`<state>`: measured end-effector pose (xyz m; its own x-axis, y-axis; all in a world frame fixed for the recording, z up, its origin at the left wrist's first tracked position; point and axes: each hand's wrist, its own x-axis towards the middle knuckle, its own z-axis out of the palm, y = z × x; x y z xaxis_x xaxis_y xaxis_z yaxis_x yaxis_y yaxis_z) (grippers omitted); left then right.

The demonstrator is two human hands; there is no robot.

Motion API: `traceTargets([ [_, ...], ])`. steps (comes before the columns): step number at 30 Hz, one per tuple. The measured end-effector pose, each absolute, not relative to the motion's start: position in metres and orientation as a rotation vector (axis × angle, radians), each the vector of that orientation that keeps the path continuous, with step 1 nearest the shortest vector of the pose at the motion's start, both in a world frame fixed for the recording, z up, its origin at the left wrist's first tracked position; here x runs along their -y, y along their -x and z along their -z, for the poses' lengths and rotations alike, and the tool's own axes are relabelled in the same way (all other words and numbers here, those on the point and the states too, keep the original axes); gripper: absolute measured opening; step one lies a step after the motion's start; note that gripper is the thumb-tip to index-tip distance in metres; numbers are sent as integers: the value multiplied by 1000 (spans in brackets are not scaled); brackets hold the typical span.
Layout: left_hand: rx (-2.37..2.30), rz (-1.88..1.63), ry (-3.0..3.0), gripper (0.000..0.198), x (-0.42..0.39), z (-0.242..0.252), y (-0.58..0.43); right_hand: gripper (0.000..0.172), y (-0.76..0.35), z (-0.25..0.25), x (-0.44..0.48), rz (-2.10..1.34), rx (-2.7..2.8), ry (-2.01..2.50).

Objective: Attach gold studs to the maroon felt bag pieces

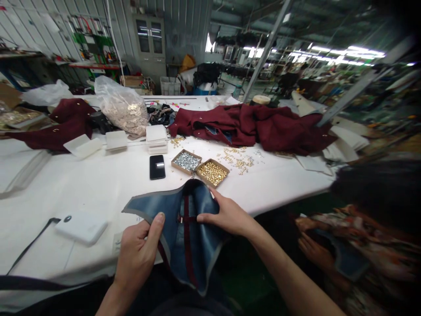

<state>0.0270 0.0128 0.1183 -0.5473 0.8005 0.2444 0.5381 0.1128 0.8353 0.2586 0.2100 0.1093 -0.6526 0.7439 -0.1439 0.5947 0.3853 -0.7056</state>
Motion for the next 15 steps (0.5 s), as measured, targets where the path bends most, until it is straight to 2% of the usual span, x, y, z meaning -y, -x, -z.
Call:
traceTargets([
  [2,-2115,-1401,-1314,63,-13,-119,-28,96,-253,-112,-206,-1162,2414,1099],
  [4,-2142,-1411,-1312,63,-11,-119,-27,86,-247,-120,-204,-1058,2460,1061],
  [10,-2384,-1483,-1219,66,-2,-117,-16,88,-235,-145,-211,-172,2753,1033],
  [15,-2292,-1457,-1101,64,-3,-112,-13,72,-221,-152,-219,353,2831,913],
])
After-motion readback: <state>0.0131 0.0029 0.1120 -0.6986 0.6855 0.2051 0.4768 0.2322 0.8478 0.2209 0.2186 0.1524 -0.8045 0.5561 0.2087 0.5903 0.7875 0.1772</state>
